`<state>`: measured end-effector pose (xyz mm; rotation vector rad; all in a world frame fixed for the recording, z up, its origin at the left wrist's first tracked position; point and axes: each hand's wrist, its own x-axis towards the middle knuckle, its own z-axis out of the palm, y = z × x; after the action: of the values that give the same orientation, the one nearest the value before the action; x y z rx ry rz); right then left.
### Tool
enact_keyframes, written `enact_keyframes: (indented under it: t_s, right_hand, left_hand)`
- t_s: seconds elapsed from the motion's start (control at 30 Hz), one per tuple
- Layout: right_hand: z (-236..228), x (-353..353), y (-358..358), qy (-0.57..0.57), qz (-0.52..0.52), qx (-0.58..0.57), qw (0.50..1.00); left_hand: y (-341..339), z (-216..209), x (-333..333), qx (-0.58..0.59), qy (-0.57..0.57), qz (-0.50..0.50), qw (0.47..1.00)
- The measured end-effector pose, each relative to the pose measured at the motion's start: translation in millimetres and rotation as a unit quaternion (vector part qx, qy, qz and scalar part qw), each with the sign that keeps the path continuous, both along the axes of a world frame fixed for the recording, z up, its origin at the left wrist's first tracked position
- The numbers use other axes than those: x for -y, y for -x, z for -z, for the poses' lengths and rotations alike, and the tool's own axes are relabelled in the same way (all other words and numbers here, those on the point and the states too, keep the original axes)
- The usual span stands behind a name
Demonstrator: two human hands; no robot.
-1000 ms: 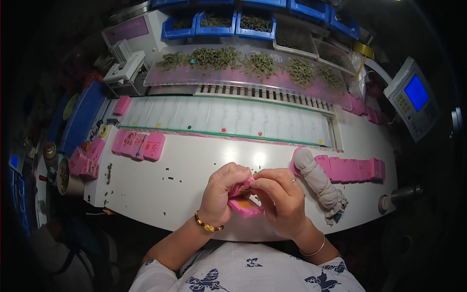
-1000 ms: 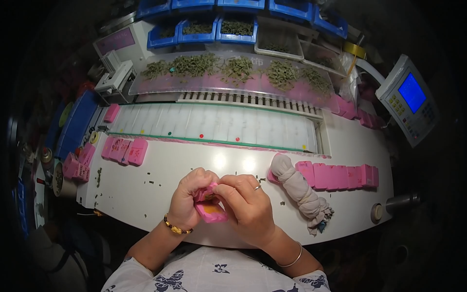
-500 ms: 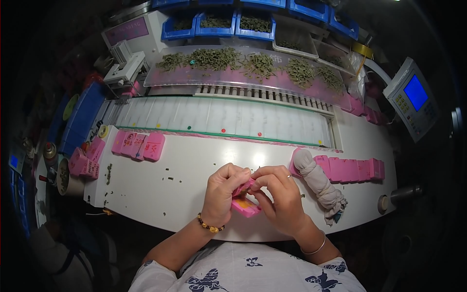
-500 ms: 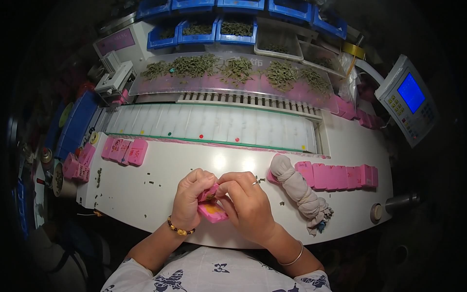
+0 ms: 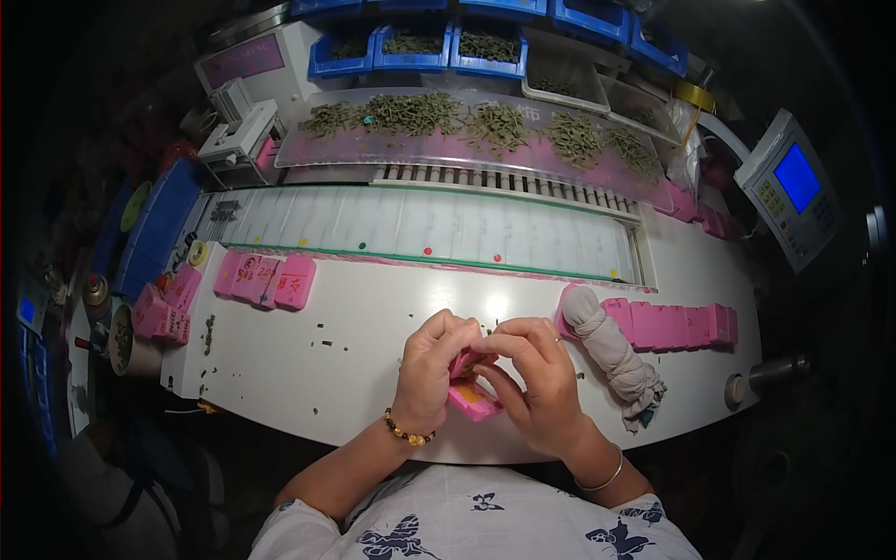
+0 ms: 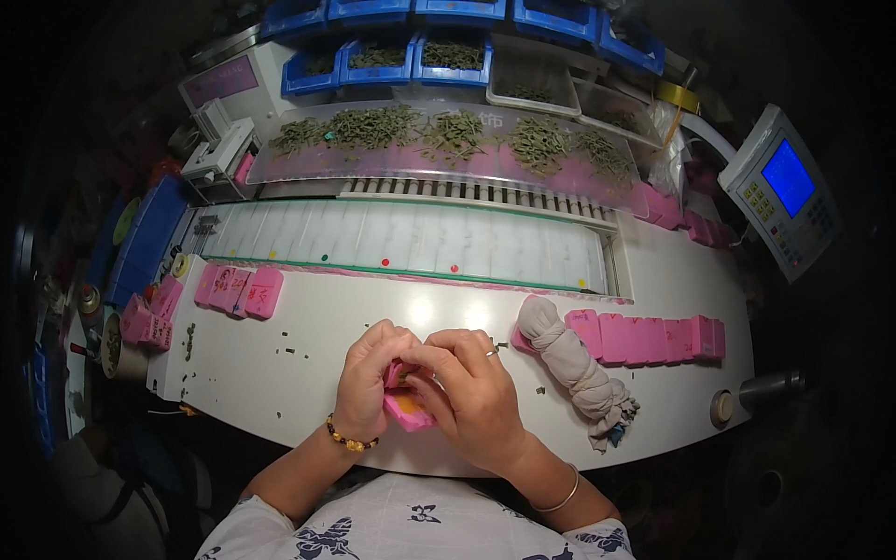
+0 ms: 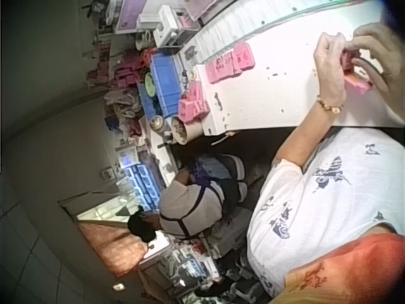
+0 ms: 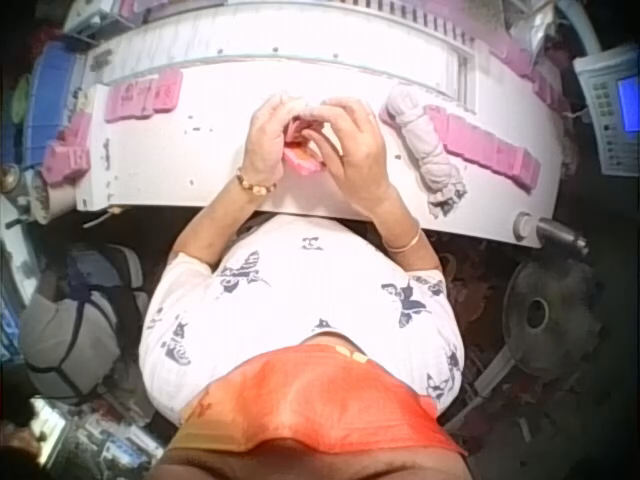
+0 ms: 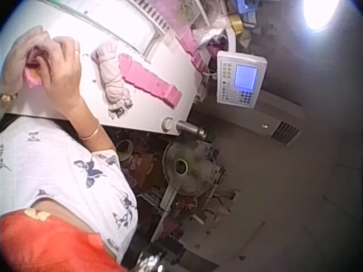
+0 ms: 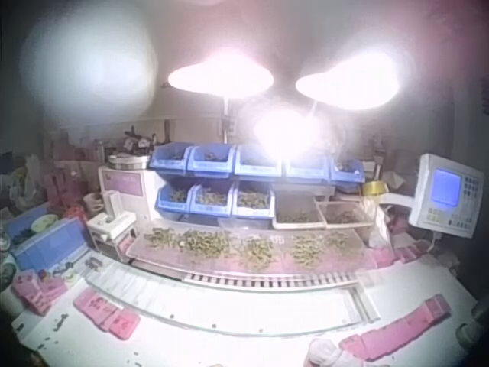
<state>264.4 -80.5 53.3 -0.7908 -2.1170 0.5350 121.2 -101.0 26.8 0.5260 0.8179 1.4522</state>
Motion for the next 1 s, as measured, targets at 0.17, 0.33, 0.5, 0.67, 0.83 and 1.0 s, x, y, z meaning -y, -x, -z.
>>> enact_keyframes:
  t_s: [0.17,0.33,0.5,0.67,0.83,1.0]
  right_hand:
    - [1.5,2.6,2.5,0.018,-0.014,-0.003,1.000]
    - [-3.3,-0.6,1.8,0.038,-0.024,0.001,0.999]
    - [-0.6,-0.6,-0.6,0.048,-0.046,0.009,0.998]
    - [2.6,-1.3,1.3,-0.075,-0.035,0.038,0.996]
    - [9.0,-0.5,1.4,-0.084,-0.048,0.061,0.993]
    - [14.6,0.4,-0.6,-0.072,-0.098,0.024,0.992]
  left_hand:
    - [4.0,9.6,0.0,-0.004,-0.008,0.002,1.000]
    - [2.6,3.0,1.7,-0.041,-0.031,0.017,0.999]
    - [6.2,7.2,2.0,-0.062,-0.020,0.031,0.997]
    - [5.7,5.4,0.2,-0.072,-0.021,0.032,0.997]
    - [6.2,7.0,0.3,-0.116,-0.007,0.026,0.993]
    - [8.1,6.5,-3.4,-0.087,-0.020,0.000,0.996]
